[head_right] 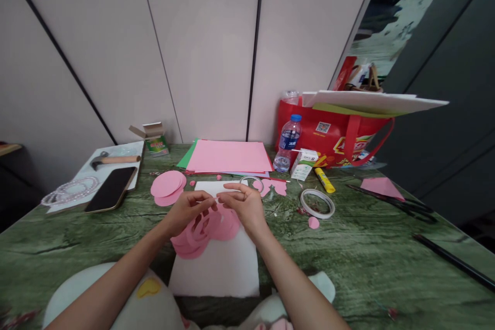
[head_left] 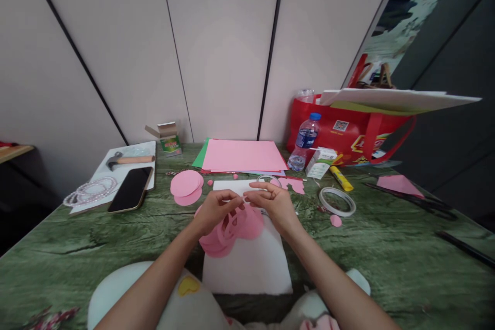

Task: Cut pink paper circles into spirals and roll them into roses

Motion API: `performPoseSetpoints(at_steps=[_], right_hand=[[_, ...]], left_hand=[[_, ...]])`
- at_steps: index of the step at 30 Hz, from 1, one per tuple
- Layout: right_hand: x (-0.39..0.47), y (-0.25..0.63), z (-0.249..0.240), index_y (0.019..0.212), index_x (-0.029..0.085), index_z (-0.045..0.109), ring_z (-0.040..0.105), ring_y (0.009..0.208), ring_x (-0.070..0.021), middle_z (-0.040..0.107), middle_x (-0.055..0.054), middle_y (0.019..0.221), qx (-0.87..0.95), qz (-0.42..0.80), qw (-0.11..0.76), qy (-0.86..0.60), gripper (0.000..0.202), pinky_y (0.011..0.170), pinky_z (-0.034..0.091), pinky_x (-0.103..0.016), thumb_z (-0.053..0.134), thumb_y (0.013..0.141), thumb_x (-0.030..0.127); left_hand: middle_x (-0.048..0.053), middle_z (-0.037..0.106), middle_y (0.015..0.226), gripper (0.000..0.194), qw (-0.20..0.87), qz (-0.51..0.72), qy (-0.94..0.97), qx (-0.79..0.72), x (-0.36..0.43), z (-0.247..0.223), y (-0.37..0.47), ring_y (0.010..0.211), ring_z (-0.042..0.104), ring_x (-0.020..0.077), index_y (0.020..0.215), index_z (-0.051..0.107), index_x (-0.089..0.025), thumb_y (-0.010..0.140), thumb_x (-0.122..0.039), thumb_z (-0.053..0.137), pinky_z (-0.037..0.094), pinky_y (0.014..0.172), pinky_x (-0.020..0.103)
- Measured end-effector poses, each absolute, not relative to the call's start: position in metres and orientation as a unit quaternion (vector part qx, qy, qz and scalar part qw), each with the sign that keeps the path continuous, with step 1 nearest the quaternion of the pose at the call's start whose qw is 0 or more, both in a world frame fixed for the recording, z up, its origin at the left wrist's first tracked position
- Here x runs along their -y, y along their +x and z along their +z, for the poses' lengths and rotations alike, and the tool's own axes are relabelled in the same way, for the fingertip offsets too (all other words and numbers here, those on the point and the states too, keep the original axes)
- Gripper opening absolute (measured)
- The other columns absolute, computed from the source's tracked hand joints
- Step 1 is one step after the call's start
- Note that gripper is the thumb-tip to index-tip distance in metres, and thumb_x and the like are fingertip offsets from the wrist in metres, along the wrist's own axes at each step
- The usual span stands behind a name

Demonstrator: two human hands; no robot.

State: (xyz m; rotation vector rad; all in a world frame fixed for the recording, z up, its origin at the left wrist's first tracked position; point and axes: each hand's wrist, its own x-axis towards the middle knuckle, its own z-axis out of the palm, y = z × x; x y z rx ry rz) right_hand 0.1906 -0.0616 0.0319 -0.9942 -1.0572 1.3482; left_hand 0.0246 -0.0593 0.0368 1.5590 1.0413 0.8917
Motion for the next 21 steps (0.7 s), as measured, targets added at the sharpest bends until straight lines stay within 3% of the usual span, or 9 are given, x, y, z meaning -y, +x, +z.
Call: performPoseSetpoints(at_steps=[6,21], right_hand=[[0.0605,0.192,0.0309,0.089,0.017,0.063,0.068,0.069,-0.0197,0.074,-0.008,0.077,0.442,0.581,0.549,-0.406,0.04,0.067,0.051,-0.031,0.077,0.056,0.034],[0.0613,0.1927,0.0348,0.087,0.015,0.063,0.065,0.058,-0.0162,0.072,-0.004,0.064,0.42,0.575,0.553,-0.432,0.045,0.058,0.049,-0.027,0.08,0.047,0.029]], left_hand=[[0.0,0.058,0.055,0.029,0.511,0.368,0.638,-0.442,0.0589,0.0376,0.025,0.041,0.051,0.0079,0.068,0.061,-0.013,0.077,-0.04,0.057,0.036,0.032,0.016],[-0.003,0.055,0.049,0.027,0.555,0.36,0.606,-0.442,0.0599,0.0402,0.0261,0.03,0.045,0.0051,0.068,0.06,-0.013,0.075,-0.038,0.059,0.034,0.026,0.015]])
